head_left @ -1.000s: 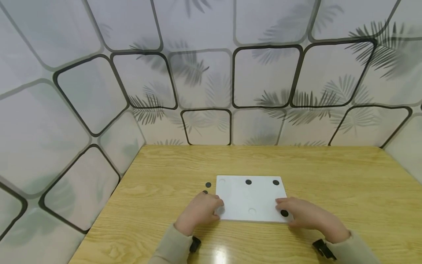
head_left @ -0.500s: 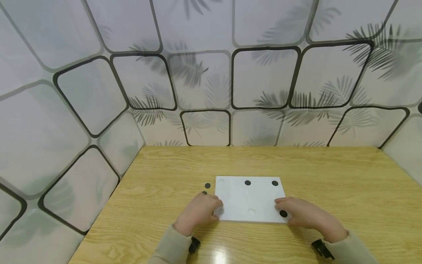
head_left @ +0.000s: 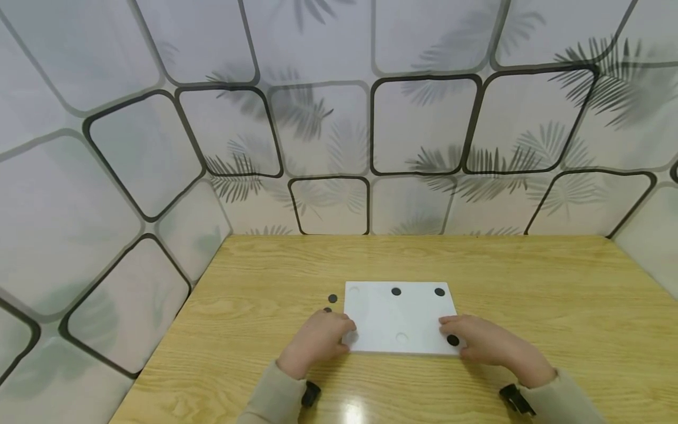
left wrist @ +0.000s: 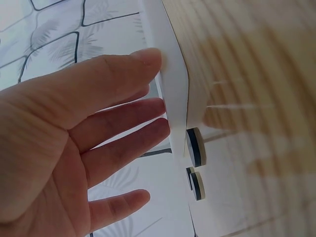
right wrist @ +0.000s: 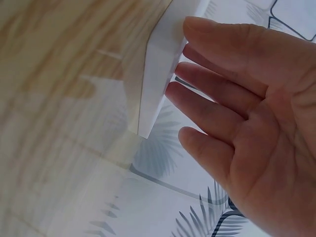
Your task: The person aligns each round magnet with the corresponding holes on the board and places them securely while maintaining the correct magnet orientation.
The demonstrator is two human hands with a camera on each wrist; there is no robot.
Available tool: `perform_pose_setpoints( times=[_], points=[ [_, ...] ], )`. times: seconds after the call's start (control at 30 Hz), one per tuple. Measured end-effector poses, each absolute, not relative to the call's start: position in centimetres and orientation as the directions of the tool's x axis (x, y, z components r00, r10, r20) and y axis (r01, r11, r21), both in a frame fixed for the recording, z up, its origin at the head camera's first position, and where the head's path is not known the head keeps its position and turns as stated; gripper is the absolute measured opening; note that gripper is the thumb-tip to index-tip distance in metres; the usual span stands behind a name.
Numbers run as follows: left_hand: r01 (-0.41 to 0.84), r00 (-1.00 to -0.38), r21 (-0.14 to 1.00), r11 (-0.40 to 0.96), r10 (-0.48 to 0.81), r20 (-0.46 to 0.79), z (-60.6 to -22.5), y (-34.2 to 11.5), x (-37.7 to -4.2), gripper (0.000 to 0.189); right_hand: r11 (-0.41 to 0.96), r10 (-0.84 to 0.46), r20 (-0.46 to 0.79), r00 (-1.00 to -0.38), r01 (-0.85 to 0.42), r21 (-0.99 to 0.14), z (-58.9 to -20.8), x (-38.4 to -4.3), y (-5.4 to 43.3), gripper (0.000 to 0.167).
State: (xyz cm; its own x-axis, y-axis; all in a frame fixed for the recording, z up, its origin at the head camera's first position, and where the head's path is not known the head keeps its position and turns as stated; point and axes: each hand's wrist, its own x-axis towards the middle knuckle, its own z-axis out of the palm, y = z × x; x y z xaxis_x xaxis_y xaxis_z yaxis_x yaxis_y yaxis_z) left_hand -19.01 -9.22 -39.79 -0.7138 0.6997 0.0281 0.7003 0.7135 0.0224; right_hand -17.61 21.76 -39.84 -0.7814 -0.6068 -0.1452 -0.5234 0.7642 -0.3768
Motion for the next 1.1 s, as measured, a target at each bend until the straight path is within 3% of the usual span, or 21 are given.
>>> perform_pose_setpoints(
  times=[0.53,0.8,1.1],
  points=[
    [0.7,-0.714,0.021,0.714,0.699,0.033,-39.8,-9.5,-19.1,0.019,0.764,-0.608,-0.151,-0.78,-0.522,-0.379,-39.8,-17.6,21.7,0.038],
    [0.7,-0.708,0.011,0.714,0.693,0.136,-39.7,-10.6,-19.7,0.007,0.763,-0.611,-0.148,-0.778,-0.528,-0.373,-39.8,-17.8,21.7,0.038],
    [0.679,-0.731,0.011,0.734,0.674,0.107,-39.7,-11.2,-20.0,0.025,0.769,-0.602,-0.147,-0.784,-0.522,-0.369,-40.0,-17.9,21.7,0.038]
  ],
)
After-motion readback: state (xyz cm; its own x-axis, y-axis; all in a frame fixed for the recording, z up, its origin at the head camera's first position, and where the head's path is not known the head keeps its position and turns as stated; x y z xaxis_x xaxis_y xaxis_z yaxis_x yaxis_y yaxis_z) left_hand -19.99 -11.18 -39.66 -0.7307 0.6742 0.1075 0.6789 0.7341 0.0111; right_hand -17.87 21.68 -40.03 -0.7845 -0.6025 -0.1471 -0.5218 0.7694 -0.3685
